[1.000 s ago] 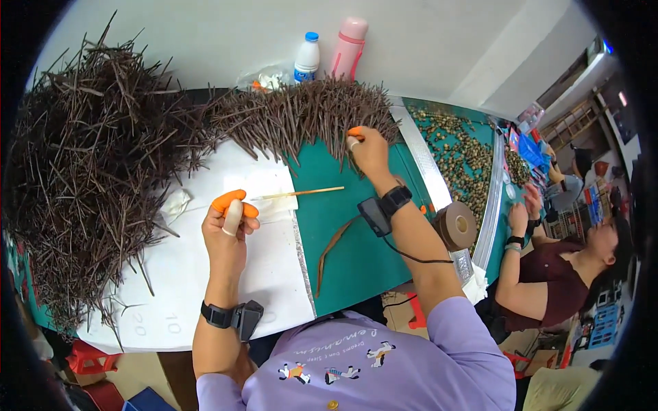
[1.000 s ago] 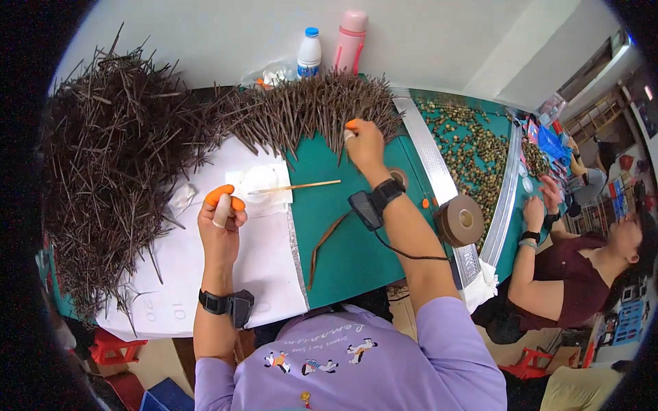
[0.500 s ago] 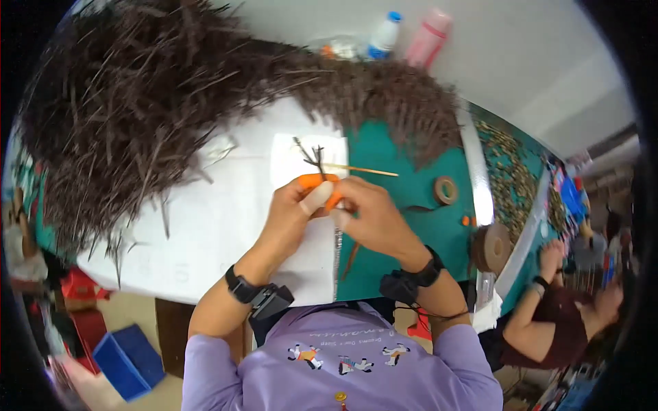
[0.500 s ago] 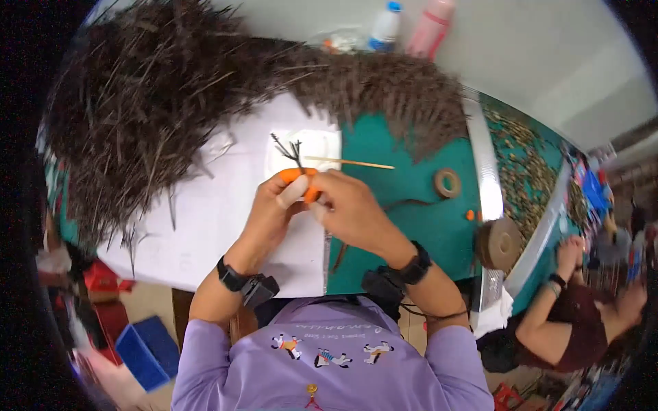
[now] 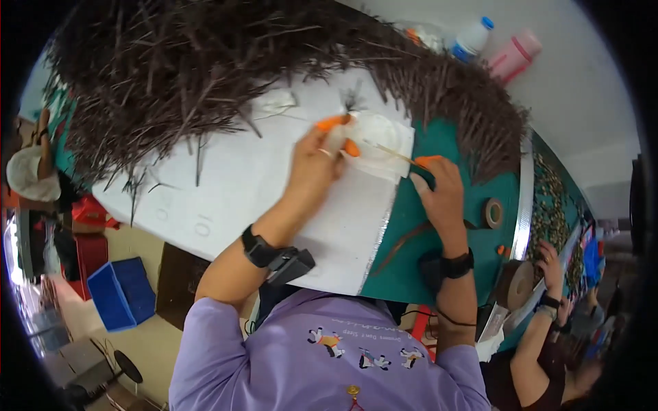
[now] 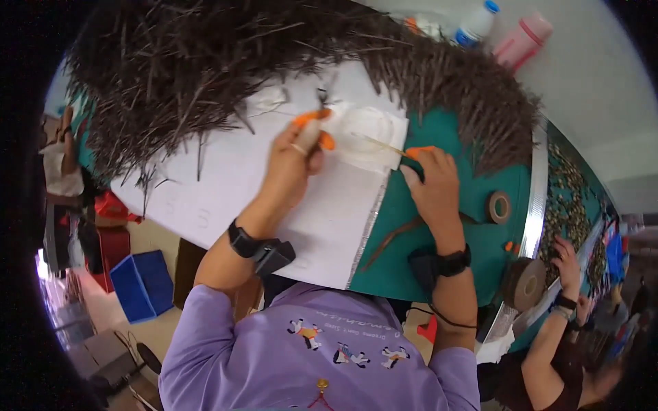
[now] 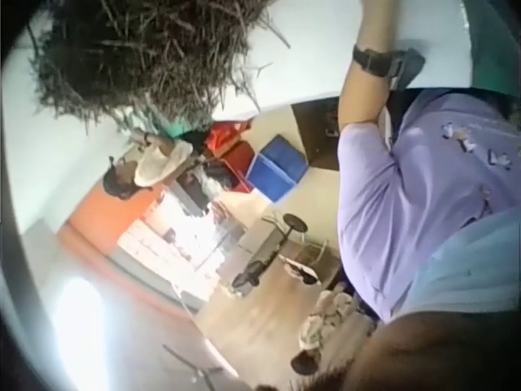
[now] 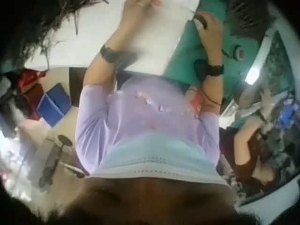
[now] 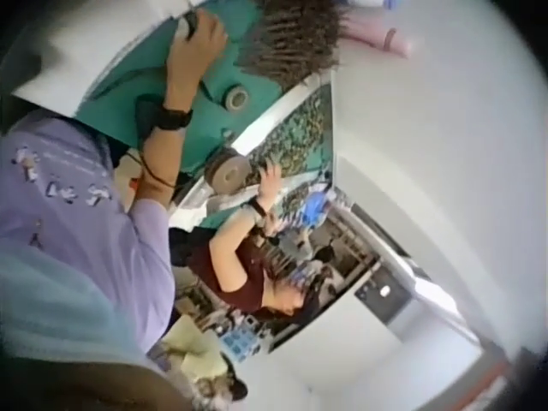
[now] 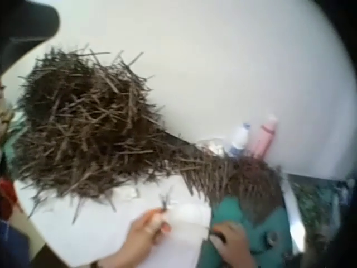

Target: The person picks up a bundle of twigs, applies glue to the base using a stick, and wraps floral tape around them to secure the bundle before setting it aside.

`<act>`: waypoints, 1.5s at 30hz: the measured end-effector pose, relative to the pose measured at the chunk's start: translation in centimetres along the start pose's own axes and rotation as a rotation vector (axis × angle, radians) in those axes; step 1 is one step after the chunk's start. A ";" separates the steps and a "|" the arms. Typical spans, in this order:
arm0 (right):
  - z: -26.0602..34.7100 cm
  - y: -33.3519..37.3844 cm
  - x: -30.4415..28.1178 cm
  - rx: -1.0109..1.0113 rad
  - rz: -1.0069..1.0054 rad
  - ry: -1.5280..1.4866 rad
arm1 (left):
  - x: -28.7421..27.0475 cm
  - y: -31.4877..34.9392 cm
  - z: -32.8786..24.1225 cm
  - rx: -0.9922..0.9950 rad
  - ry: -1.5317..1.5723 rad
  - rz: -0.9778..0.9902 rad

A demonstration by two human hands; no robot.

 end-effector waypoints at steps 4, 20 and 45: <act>-1.1 -0.3 0.2 0.055 0.062 0.010 | 1.4 -0.7 1.3 0.045 -0.072 0.059; 3.0 0.7 -0.8 0.018 -0.006 -0.607 | 2.5 5.6 1.2 0.138 -0.038 0.209; -0.7 1.9 -1.0 0.343 -0.028 -1.561 | -21.1 -6.6 -9.2 0.274 -1.750 0.061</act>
Point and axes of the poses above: each hand's wrist, its own y-axis away from the middle knuckle, its own x-axis out of the palm, z = x × y, the point moved 2 cm from there along -y, towards the middle knuckle, and after that the axes turned 2 degrees about -z, right-handed, at the moved point
